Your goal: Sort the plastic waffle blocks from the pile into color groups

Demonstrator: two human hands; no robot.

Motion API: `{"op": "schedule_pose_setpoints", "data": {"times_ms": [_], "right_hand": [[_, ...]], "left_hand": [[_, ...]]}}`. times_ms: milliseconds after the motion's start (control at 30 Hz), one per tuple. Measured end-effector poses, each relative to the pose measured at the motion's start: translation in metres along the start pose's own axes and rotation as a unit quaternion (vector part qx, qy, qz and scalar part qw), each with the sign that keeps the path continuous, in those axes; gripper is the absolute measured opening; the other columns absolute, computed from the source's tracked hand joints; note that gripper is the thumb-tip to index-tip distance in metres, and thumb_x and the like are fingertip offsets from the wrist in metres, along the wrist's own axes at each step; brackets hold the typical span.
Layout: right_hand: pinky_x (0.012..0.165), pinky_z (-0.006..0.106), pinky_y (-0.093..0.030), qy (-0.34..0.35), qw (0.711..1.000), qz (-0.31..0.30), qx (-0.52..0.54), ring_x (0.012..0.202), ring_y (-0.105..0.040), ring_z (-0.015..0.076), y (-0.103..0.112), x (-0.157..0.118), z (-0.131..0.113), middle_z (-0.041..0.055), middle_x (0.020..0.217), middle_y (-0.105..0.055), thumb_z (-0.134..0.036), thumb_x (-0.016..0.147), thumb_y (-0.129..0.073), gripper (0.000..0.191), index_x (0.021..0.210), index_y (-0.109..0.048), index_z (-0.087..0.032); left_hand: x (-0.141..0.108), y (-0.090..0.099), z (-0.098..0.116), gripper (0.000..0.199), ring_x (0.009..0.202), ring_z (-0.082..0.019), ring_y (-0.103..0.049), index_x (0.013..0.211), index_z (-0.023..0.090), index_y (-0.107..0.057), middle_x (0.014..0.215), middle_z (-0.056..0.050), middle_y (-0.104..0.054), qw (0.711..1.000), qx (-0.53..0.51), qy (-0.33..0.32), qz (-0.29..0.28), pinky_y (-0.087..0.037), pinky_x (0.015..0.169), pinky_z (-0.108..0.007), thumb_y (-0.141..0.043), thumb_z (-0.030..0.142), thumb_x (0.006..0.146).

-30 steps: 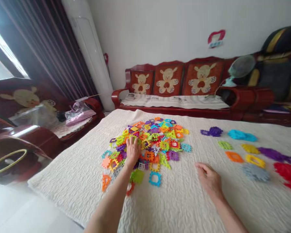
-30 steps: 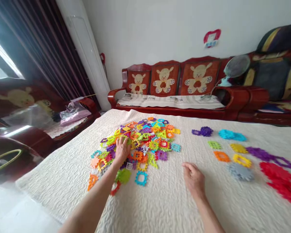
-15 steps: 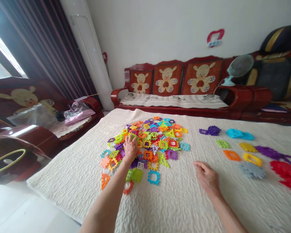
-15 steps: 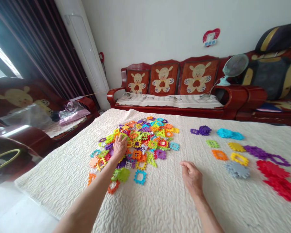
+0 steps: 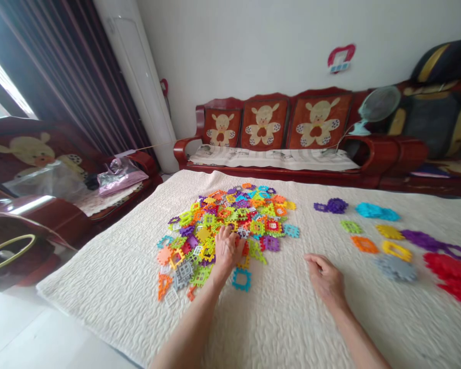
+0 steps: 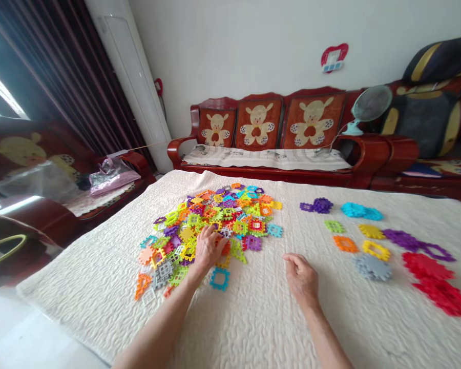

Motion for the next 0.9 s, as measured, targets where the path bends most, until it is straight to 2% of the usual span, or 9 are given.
{"op": "schedule_pose_setpoints", "data": {"times_ms": [133,267,467,600,700,767,833,900], "right_hand": [[0.080,0.034,-0.056,0.005,1.000,0.000,0.002,0.082,-0.071,0.0233,0.000,0.000,0.000,0.0069,0.084,-0.077,-0.039,0.077,-0.048,0.029,0.076,-0.072,-0.023],[0.080,0.034,-0.056,0.001,1.000,0.001,0.002,0.082,-0.071,0.0232,-0.001,0.000,0.003,0.0070,0.084,-0.077,-0.038,0.077,-0.049,0.028,0.076,-0.072,-0.023],[0.078,0.034,-0.056,0.000,0.999,0.007,0.034,0.079,-0.071,0.0224,0.001,-0.002,-0.008,0.0072,0.080,-0.076,-0.035,0.077,-0.047,0.028,0.073,-0.071,-0.023],[0.074,0.032,-0.055,-0.006,0.998,0.009,0.061,0.077,-0.071,0.0210,0.001,-0.003,-0.016,0.0066,0.078,-0.076,-0.029,0.077,-0.046,0.025,0.071,-0.069,-0.022],[0.073,0.029,-0.053,-0.015,0.996,0.011,0.084,0.079,-0.070,0.0197,0.000,-0.004,-0.015,0.0062,0.079,-0.076,-0.025,0.077,-0.048,0.022,0.073,-0.070,-0.022],[0.072,0.028,-0.052,-0.025,0.995,0.020,0.098,0.079,-0.069,0.0190,0.000,-0.004,-0.012,0.0057,0.080,-0.076,-0.024,0.077,-0.049,0.021,0.073,-0.070,-0.022],[0.069,0.027,-0.051,-0.043,0.992,0.035,0.115,0.076,-0.068,0.0182,0.001,-0.004,-0.008,0.0051,0.079,-0.075,-0.025,0.078,-0.049,0.022,0.075,-0.070,-0.021],[0.066,0.026,-0.050,-0.069,0.987,0.051,0.138,0.072,-0.065,0.0174,0.001,-0.005,-0.002,0.0039,0.076,-0.074,-0.028,0.078,-0.050,0.022,0.078,-0.071,-0.021]], "left_hand": [[-0.001,-0.011,0.011,0.023,0.140,-0.034,-0.040,0.093,0.021,-0.073,0.140,-0.010,-0.059,1.000,-0.002,0.022,0.009,-0.038,0.111,-0.053,-0.066,0.042,0.086],[0.001,-0.018,0.011,0.025,0.142,-0.035,-0.037,0.102,0.020,-0.071,0.142,-0.011,-0.058,0.998,0.007,0.048,0.026,-0.037,0.111,-0.055,-0.061,0.039,0.089],[-0.002,-0.020,0.012,0.028,0.138,-0.032,-0.043,0.102,0.020,-0.071,0.136,-0.010,-0.063,0.997,0.026,0.013,0.069,-0.038,0.108,-0.050,-0.047,0.032,0.096],[-0.002,-0.024,0.000,0.033,0.131,-0.032,-0.051,0.095,0.020,-0.071,0.127,-0.012,-0.069,0.992,0.018,-0.004,0.121,-0.041,0.102,-0.050,-0.041,0.033,0.097],[0.002,-0.021,-0.010,0.030,0.122,-0.029,-0.058,0.093,0.023,-0.072,0.119,-0.009,-0.072,0.984,-0.008,-0.017,0.179,-0.043,0.099,-0.047,-0.045,0.037,0.096],[0.003,-0.015,-0.008,0.030,0.113,-0.027,-0.062,0.090,0.023,-0.072,0.115,-0.008,-0.073,0.976,-0.009,-0.037,0.213,-0.045,0.095,-0.044,-0.046,0.038,0.095],[0.003,-0.007,0.003,0.033,0.103,-0.026,-0.065,0.091,0.023,-0.073,0.111,-0.009,-0.073,0.968,0.001,-0.071,0.240,-0.045,0.092,-0.042,-0.047,0.041,0.095],[0.000,-0.006,0.022,0.034,0.089,-0.024,-0.065,0.095,0.023,-0.074,0.101,-0.009,-0.074,0.965,0.006,-0.120,0.234,-0.046,0.086,-0.039,-0.046,0.042,0.096]]}}
Point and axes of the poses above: each hand's wrist, its own x-axis towards the middle knuckle, its own y-axis out of the back of the hand, z = x × y, the point moved 8 cm from there along x, towards the middle knuckle
